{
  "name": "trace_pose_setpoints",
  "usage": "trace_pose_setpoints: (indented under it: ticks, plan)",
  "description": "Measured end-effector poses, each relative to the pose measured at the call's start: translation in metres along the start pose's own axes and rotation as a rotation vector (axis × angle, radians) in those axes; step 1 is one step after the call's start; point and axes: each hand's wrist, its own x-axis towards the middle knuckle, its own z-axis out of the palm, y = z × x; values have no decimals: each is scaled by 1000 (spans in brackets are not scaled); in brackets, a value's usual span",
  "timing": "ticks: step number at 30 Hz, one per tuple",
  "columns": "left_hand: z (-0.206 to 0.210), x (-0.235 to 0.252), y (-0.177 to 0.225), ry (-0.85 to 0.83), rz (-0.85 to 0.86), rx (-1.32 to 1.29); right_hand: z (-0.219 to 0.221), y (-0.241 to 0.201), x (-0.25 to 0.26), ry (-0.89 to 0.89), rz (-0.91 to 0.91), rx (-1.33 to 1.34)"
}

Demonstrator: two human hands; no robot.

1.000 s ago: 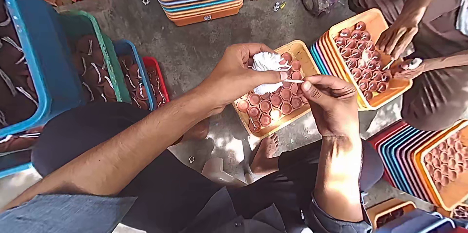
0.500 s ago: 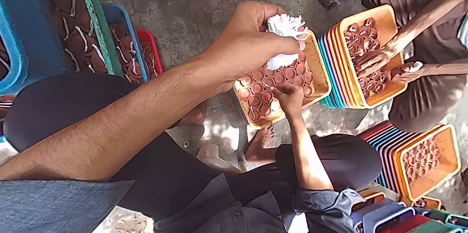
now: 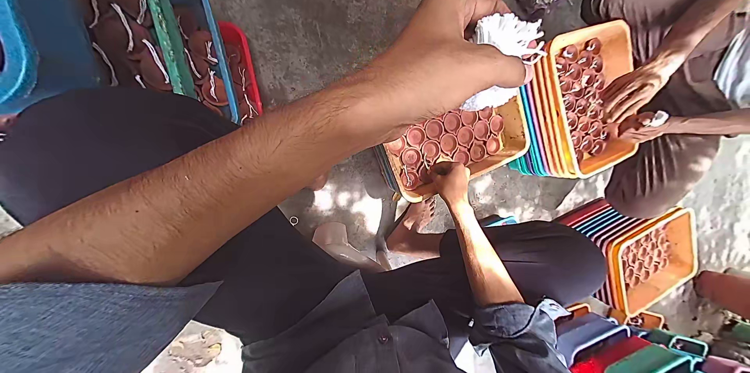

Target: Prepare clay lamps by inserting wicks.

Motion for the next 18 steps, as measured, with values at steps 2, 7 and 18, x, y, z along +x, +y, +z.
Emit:
trace_pose_setpoints:
  ticks: [2,7,18]
  plan:
    - [0,0,0,0,5,13,1,0,0,-18,-8,-45]
    - [1,2,-4,-7,5,0,3,-2,0,-79,-5,-159]
    - [3,4,-6,-21,-13,33,0,-8,2,-226,-42,-215]
